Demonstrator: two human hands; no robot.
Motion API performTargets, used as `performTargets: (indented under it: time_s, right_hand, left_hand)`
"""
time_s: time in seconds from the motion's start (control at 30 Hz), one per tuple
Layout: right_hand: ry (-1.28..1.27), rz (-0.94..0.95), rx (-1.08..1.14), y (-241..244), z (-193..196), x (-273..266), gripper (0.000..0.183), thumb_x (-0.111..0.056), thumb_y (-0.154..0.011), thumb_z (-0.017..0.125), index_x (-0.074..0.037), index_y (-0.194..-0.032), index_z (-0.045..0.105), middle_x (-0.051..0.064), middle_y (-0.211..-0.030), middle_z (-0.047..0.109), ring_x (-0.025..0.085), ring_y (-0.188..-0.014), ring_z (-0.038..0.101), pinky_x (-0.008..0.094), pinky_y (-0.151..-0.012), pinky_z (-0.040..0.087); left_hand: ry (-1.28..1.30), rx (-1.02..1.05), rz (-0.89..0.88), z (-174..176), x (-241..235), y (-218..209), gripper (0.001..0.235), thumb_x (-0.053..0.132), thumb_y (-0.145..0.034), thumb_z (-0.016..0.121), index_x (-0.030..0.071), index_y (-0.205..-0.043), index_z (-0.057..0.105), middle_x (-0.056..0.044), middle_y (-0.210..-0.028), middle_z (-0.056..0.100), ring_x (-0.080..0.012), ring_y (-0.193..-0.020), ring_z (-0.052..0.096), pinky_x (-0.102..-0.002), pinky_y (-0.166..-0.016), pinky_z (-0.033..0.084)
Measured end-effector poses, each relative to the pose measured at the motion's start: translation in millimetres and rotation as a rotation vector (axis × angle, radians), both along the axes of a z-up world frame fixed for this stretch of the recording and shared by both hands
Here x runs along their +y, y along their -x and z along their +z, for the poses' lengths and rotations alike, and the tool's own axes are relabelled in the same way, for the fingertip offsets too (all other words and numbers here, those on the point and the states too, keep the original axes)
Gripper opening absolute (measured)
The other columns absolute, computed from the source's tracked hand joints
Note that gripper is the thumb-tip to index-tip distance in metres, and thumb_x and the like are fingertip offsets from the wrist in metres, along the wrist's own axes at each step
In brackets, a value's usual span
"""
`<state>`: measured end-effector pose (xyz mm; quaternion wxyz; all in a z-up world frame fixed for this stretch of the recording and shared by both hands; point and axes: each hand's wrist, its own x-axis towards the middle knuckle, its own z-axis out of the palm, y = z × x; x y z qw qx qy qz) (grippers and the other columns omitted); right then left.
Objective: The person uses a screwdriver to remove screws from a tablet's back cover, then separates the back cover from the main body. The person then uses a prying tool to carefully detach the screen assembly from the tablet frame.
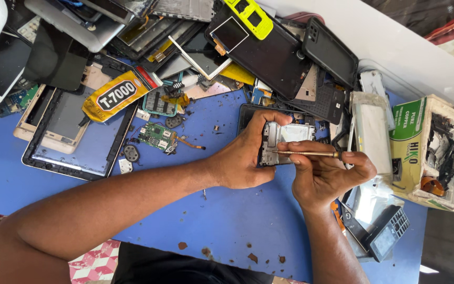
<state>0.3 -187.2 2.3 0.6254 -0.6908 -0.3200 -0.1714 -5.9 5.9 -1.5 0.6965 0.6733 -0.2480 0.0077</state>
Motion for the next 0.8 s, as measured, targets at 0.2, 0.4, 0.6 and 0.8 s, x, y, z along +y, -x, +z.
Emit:
performTargets:
  time_s: [0.2, 0.4, 0.6, 0.8]
  right_hand:
    - [0.024, -0.003, -0.011, 2.1, -2.4, -1.1, 0.057, 0.003, -0.109, 0.064, -0.023, -0.134, 0.020, 0.023, -0.101, 0.069, 0.033, -0.086, 0.078, 0.043, -0.082, 0.072]
    - [0.123, -0.005, -0.072, 2.5, 8.9, 3.4, 0.051, 0.006, -0.110, 0.059, -0.021, -0.129, 0.019, 0.028, -0.109, 0.067, 0.036, -0.096, 0.077, 0.042, -0.086, 0.070]
    - [0.191, -0.063, -0.214, -2.5, 1.4, 6.9, 0.056, 0.011, -0.097, 0.065, -0.015, -0.120, 0.021, 0.026, -0.102, 0.067, 0.035, -0.094, 0.079, 0.036, -0.075, 0.071]
    - [0.148, -0.123, -0.165, -6.1, 4.6, 16.8, 0.065, 0.016, -0.094, 0.071, -0.016, -0.122, 0.022, 0.028, -0.107, 0.063, 0.033, -0.093, 0.075, 0.037, -0.077, 0.067]
  left_hand:
    - [-0.056, -0.118, 0.071, -6.1, -0.9, -0.7, 0.081, -0.004, -0.076, 0.072, 0.006, -0.144, 0.028, -0.018, -0.146, 0.040, -0.0312, -0.148, 0.040, -0.043, -0.125, 0.036]
    - [0.134, 0.148, -0.063, -1.4, -1.9, -3.4, 0.068, -0.014, -0.082, 0.060, 0.010, -0.134, 0.022, -0.018, -0.157, 0.032, -0.0262, -0.136, 0.051, -0.035, -0.095, 0.059]
    - [0.137, 0.367, -0.100, -8.7, -4.0, -6.3, 0.068, -0.019, -0.085, 0.054, 0.013, -0.135, 0.020, -0.019, -0.130, 0.055, -0.0197, -0.105, 0.070, -0.031, -0.085, 0.061]
    - [0.149, 0.335, -0.079, -11.4, -3.5, -9.5, 0.070, -0.019, -0.083, 0.052, 0.016, -0.134, 0.020, -0.016, -0.121, 0.057, -0.0184, -0.099, 0.068, -0.033, -0.083, 0.061]
